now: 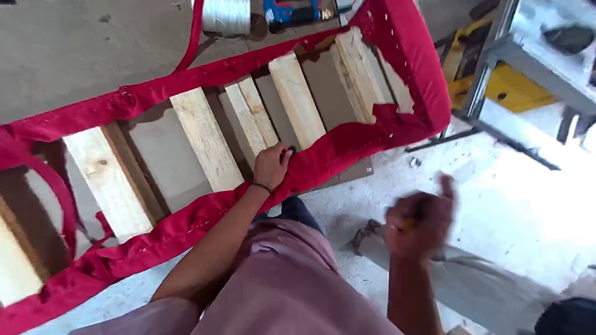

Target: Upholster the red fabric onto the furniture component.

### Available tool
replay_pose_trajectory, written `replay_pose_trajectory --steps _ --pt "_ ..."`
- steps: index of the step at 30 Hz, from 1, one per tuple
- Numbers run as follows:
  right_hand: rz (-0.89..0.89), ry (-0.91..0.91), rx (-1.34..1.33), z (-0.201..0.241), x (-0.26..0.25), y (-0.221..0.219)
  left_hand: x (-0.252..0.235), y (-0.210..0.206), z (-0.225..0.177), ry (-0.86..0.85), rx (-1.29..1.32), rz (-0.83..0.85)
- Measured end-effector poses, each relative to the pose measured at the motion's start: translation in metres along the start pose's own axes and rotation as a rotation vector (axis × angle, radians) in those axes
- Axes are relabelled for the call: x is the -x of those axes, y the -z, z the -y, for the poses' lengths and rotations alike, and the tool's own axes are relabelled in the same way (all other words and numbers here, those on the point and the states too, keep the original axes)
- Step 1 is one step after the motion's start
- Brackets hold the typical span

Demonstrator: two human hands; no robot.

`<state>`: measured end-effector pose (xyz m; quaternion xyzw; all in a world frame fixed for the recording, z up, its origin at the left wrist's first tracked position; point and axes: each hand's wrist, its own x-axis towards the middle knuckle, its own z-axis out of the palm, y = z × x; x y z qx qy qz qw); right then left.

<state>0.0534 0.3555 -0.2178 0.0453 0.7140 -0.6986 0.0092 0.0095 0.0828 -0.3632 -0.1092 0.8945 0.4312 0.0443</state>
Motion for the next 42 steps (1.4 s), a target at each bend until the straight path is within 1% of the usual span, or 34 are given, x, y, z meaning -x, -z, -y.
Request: replay_pose_trajectory --steps 2,3,4,5,7,11,16,18,21,24,26,27,28,30,32,33,34,36,39,41,42 --pt "0.190 -0.076 0.532 -0.025 0.001 -0.007 -0.011 0.005 -0.011 -0.007 -0.047 0.056" --pt "0.288 -0.062 0.789 -0.036 -0.001 -0.014 -0.018 0.006 -0.019 -0.013 -0.072 0.102" --pt "0.367 -0.050 0.979 -0.041 0.000 -0.019 -0.021 0.004 -0.024 -0.013 -0.112 0.158" --pt "0.423 -0.051 1.096 -0.041 0.002 -0.023 -0.020 0.002 -0.027 -0.006 -0.150 0.213" --pt "0.476 -0.047 1.216 -0.033 0.002 -0.026 -0.017 -0.004 -0.026 -0.005 -0.165 0.232" --pt "0.553 -0.108 1.334 -0.019 -0.013 -0.030 -0.015 -0.012 -0.015 -0.043 -0.088 0.119" --pt "0.609 -0.098 1.411 -0.017 -0.021 -0.035 -0.012 -0.016 -0.009 -0.078 -0.019 0.040" --pt "0.627 -0.170 1.494 -0.008 -0.021 -0.047 -0.012 -0.017 -0.009 -0.080 -0.006 0.029" --pt "0.677 -0.336 1.685 0.015 -0.022 -0.082 -0.012 -0.017 -0.009 -0.081 -0.005 0.024" --pt "0.741 -0.406 1.821 0.025 -0.023 -0.109 -0.012 -0.017 -0.008 -0.090 -0.002 0.006" --pt "0.775 -0.435 1.852 0.028 -0.025 -0.120 -0.012 -0.019 -0.006 -0.101 0.003 -0.005" --pt "0.777 -0.438 1.812 0.027 -0.026 -0.118 -0.012 -0.020 -0.005 -0.105 0.006 -0.006" --pt "0.771 -0.433 1.726 0.023 -0.029 -0.108 -0.011 -0.021 -0.005 -0.108 0.008 -0.006" --pt "0.734 -0.369 1.437 0.007 -0.039 -0.069 -0.013 -0.020 -0.005 -0.110 0.009 -0.014" --pt "0.706 -0.355 1.169 -0.015 -0.045 -0.030 -0.012 -0.019 -0.005 -0.107 0.008 -0.002" --pt "0.687 -0.347 1.114 -0.021 -0.044 -0.021 -0.011 -0.019 -0.006 -0.106 0.010 0.004" --pt "0.671 -0.310 1.145 -0.022 -0.041 -0.020 -0.011 -0.019 -0.007 -0.103 0.012 0.007" --pt "0.668 -0.213 1.300 -0.021 -0.033 -0.025 -0.011 -0.018 -0.007 -0.094 0.009 0.008" --pt "0.671 -0.048 1.422 -0.037 -0.027 -0.014 -0.012 -0.017 -0.007 -0.104 -0.006 0.003" --pt "0.666 -0.026 1.425 -0.043 -0.028 -0.008 -0.011 -0.018 -0.008 -0.094 -0.010 0.010" --pt "0.659 -0.037 1.436 -0.039 -0.027 -0.012 -0.011 -0.018 -0.008 -0.090 -0.011 0.009"
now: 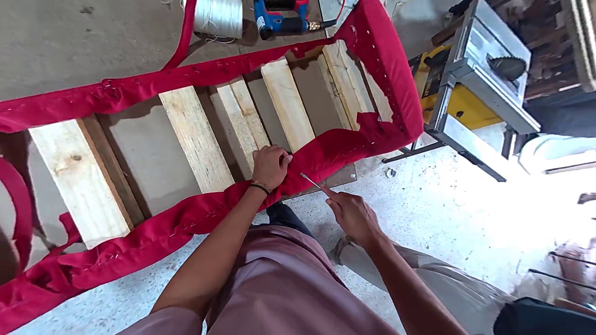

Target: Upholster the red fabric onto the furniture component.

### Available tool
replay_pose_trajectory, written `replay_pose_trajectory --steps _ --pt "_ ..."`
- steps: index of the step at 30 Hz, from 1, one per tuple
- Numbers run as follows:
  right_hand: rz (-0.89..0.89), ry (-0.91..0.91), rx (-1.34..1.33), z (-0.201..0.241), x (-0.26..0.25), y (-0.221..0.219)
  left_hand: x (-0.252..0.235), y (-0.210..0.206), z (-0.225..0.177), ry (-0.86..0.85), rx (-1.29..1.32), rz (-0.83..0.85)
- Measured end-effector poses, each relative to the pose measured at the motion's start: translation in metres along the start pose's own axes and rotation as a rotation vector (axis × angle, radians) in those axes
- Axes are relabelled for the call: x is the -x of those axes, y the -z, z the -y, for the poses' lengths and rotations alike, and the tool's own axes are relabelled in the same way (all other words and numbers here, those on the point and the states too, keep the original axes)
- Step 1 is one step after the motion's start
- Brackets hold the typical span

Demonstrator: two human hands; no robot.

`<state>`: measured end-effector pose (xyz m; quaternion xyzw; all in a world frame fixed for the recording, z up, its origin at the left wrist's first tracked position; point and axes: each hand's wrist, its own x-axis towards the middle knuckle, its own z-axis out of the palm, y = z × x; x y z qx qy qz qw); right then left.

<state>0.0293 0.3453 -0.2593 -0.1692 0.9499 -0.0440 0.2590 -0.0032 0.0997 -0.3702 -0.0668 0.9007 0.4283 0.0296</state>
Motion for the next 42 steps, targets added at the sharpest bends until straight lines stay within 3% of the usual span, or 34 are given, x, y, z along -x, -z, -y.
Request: replay_pose_trajectory --steps 4,6,9,11,13,15,18,21,25,27,31,35,39,42 --pt "0.132 -0.202 0.186 0.068 0.006 0.028 0.000 -0.001 0.000 -0.005 -0.006 -0.012" --pt "0.201 -0.224 0.242 0.082 0.001 0.037 0.000 -0.002 0.001 -0.007 -0.010 -0.020" --pt "0.210 -0.022 -0.092 0.020 -0.013 0.030 0.000 -0.002 0.001 -0.010 -0.011 -0.023" --pt "0.177 0.136 -0.424 -0.039 -0.031 -0.001 -0.002 -0.002 0.000 0.000 -0.012 -0.015" --pt "0.152 0.203 -0.598 -0.064 -0.039 -0.028 -0.001 -0.002 -0.001 0.001 -0.013 -0.008" --pt "0.074 0.248 -0.538 -0.069 -0.041 -0.041 0.000 -0.001 -0.002 -0.004 -0.015 -0.008" --pt "-0.004 0.233 -0.213 -0.054 -0.033 -0.022 0.000 0.001 -0.002 0.008 -0.038 0.002" --pt "0.082 0.092 0.059 -0.019 -0.020 0.015 0.001 0.001 -0.004 0.013 -0.055 0.016" --pt "0.117 0.022 0.207 0.004 -0.016 0.029 -0.001 0.001 -0.005 0.020 -0.050 -0.007" --pt "0.152 0.112 0.062 -0.014 -0.026 0.024 0.000 -0.001 -0.005 0.026 -0.044 -0.008" --pt "0.134 0.372 -0.529 -0.088 -0.071 -0.032 -0.002 -0.004 -0.003 0.014 -0.034 -0.018" --pt "0.188 0.343 -0.780 -0.091 -0.080 -0.056 -0.001 -0.001 -0.005 0.021 -0.034 -0.001" --pt "-0.003 0.336 -0.377 -0.075 -0.082 -0.050 -0.003 0.000 -0.004 0.008 -0.004 -0.019" --pt "0.034 0.454 -0.233 -0.070 -0.083 -0.035 -0.001 0.005 -0.003 0.006 0.015 -0.017"
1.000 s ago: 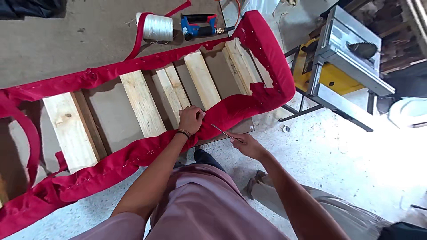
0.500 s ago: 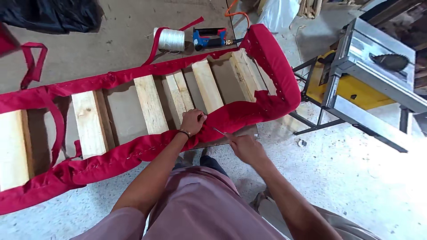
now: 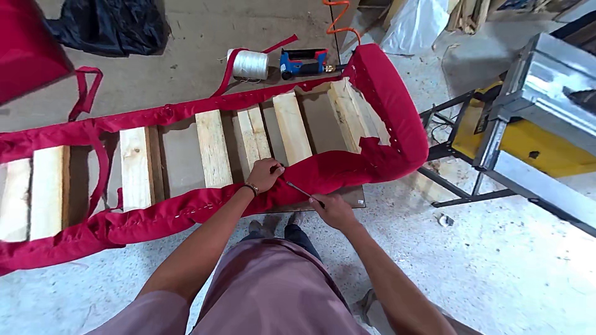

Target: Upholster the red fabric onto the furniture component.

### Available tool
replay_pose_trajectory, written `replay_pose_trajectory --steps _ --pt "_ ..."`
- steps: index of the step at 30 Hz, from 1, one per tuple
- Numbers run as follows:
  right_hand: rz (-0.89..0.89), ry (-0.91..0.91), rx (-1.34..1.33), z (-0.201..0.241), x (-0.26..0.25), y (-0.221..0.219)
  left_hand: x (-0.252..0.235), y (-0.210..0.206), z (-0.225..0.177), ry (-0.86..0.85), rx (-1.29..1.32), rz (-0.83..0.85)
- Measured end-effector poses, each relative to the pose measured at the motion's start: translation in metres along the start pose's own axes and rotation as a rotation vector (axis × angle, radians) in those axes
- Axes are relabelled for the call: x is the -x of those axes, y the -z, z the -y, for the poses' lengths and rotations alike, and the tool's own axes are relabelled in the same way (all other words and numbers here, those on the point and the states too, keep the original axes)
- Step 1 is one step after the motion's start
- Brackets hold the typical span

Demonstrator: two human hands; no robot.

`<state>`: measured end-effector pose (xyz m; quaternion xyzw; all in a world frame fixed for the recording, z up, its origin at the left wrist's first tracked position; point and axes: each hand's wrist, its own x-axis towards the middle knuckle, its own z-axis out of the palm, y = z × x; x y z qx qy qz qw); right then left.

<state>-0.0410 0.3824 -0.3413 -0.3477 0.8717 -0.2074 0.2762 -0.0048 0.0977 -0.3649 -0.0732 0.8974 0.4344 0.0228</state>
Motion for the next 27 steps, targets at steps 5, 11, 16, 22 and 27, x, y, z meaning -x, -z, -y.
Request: replay_pose_trajectory --steps 5,11,16,22,27 --pt "-0.035 0.296 -0.514 0.024 0.013 -0.003 0.000 0.022 -0.012 0.095 0.075 -0.048" --pt "-0.466 -0.024 -0.558 -0.015 0.005 0.021 0.062 0.007 -0.078 0.089 -0.201 -0.045" --pt "-0.542 -0.035 -0.629 -0.008 -0.024 0.040 0.071 -0.044 -0.062 -0.043 -0.231 -0.273" --pt "-0.559 -0.028 -0.763 -0.028 -0.034 0.045 0.054 -0.049 -0.073 0.195 -0.136 -0.326" --pt "-0.559 -0.050 -0.809 -0.047 -0.024 0.049 0.062 -0.063 -0.088 0.217 -0.208 -0.382"
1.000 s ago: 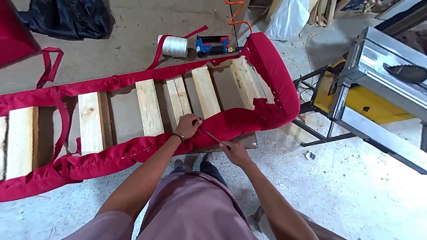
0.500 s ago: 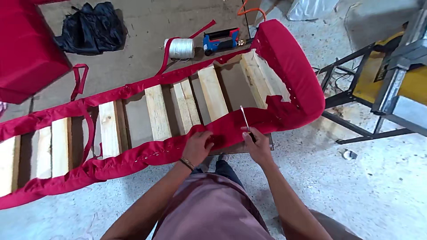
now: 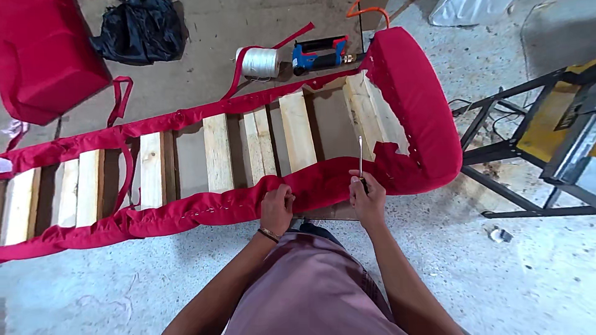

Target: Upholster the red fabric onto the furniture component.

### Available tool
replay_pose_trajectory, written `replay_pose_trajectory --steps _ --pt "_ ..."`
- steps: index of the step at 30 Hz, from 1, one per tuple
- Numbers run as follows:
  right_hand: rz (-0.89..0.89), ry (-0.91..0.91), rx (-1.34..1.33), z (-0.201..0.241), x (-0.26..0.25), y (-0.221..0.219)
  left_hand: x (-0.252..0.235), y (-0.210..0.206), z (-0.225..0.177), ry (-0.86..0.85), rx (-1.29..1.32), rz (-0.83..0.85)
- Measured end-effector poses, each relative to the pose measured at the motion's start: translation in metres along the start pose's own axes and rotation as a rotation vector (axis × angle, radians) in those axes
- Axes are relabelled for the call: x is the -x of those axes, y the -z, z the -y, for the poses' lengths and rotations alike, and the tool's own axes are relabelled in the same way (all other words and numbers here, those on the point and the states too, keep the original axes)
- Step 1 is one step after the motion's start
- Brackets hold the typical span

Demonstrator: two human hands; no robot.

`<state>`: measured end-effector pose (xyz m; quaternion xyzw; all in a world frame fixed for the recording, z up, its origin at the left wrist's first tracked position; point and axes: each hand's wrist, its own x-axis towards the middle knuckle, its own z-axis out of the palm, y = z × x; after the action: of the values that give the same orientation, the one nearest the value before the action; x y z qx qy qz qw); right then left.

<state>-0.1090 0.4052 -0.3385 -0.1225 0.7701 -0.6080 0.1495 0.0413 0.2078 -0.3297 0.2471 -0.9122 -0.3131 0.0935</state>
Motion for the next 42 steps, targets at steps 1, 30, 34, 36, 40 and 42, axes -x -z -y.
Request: replay_pose_trajectory --steps 1,30,34,36,40,42 --pt "0.000 -0.012 -0.009 -0.001 0.001 0.003 0.004 -0.003 0.003 -0.044 0.005 -0.014" --pt "-0.116 -0.032 -0.075 0.008 0.053 0.109 -0.002 -0.007 0.000 -0.261 -0.195 0.048" --pt "-0.095 -0.054 -0.094 0.008 0.052 0.110 -0.026 0.026 -0.005 0.094 -0.081 0.038" --pt "-0.102 -0.045 -0.099 0.016 0.052 0.116 -0.028 0.031 -0.019 0.049 -0.020 -0.003" --pt "-0.080 0.029 0.035 0.054 0.050 0.149 -0.022 -0.016 -0.096 -0.242 0.187 0.343" --pt "-0.058 0.037 0.166 0.071 0.051 0.163 -0.049 -0.045 -0.118 -0.318 0.103 0.424"
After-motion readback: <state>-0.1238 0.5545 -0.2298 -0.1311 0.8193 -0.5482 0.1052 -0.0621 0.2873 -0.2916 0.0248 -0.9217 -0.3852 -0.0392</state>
